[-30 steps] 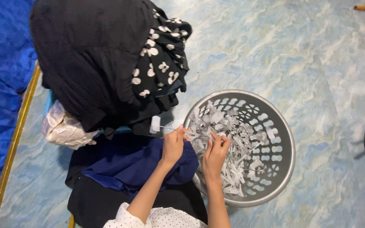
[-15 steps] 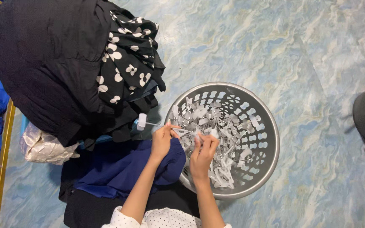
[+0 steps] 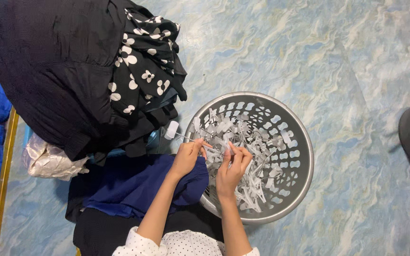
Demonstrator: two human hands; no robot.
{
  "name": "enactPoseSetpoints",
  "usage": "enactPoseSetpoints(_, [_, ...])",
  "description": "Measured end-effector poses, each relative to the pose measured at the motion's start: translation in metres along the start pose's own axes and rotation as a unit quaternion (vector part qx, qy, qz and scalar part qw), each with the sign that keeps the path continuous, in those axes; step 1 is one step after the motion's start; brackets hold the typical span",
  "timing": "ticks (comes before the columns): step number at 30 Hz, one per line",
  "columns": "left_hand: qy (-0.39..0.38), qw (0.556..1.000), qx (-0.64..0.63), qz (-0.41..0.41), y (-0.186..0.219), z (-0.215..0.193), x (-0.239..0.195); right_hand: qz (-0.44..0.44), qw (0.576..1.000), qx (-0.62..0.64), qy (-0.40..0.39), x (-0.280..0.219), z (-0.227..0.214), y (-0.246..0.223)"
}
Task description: The person sits on the floor and hangs several garments on a metal rack using white plastic hangers. They handle dark pants, a white shirt, and a blue jacket, clipping each item to a hanger and placing it on the rack.
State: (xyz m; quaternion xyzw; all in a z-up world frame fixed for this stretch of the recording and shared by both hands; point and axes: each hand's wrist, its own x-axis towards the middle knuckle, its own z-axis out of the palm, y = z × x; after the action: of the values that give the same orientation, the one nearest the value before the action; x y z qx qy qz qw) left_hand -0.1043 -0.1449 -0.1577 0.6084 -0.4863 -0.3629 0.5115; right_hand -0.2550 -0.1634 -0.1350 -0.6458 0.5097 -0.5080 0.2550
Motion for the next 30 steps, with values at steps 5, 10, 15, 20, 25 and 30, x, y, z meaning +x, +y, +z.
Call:
enactPoseSetpoints(5, [0.029, 0.999, -0.025, -0.03, 0.0, -0.001, -0.003, -0.032, 0.995, 0.067, -0.059, 0.001, 0.005, -0.016])
enactPoseSetpoints(10, [0.155, 0.987, -0.02, -0.042, -0.025, -0.003, -0.002, -0.04, 0.996, 0.051, -0.066, -0.003, 0.007, -0.013])
enactPoseSetpoints(15, [0.157, 0.976, -0.144, -0.047, -0.048, -0.006, 0.001, 0.088, 0.985, 0.146, -0.027, -0.005, 0.011, 0.018])
enactPoseSetpoints(20, [0.161, 0.979, -0.115, -0.051, -0.055, -0.006, 0.0, 0.14, 0.983, 0.117, -0.016, -0.005, 0.015, 0.034])
enactPoseSetpoints(25, [0.147, 0.975, -0.154, -0.055, -0.055, -0.006, 0.002, 0.063, 0.995, -0.041, -0.059, 0.001, 0.008, 0.028])
enactPoseSetpoints(30, [0.136, 0.977, -0.151, -0.069, -0.064, -0.008, 0.002, 0.056, 0.994, -0.072, -0.052, 0.003, 0.01, 0.032])
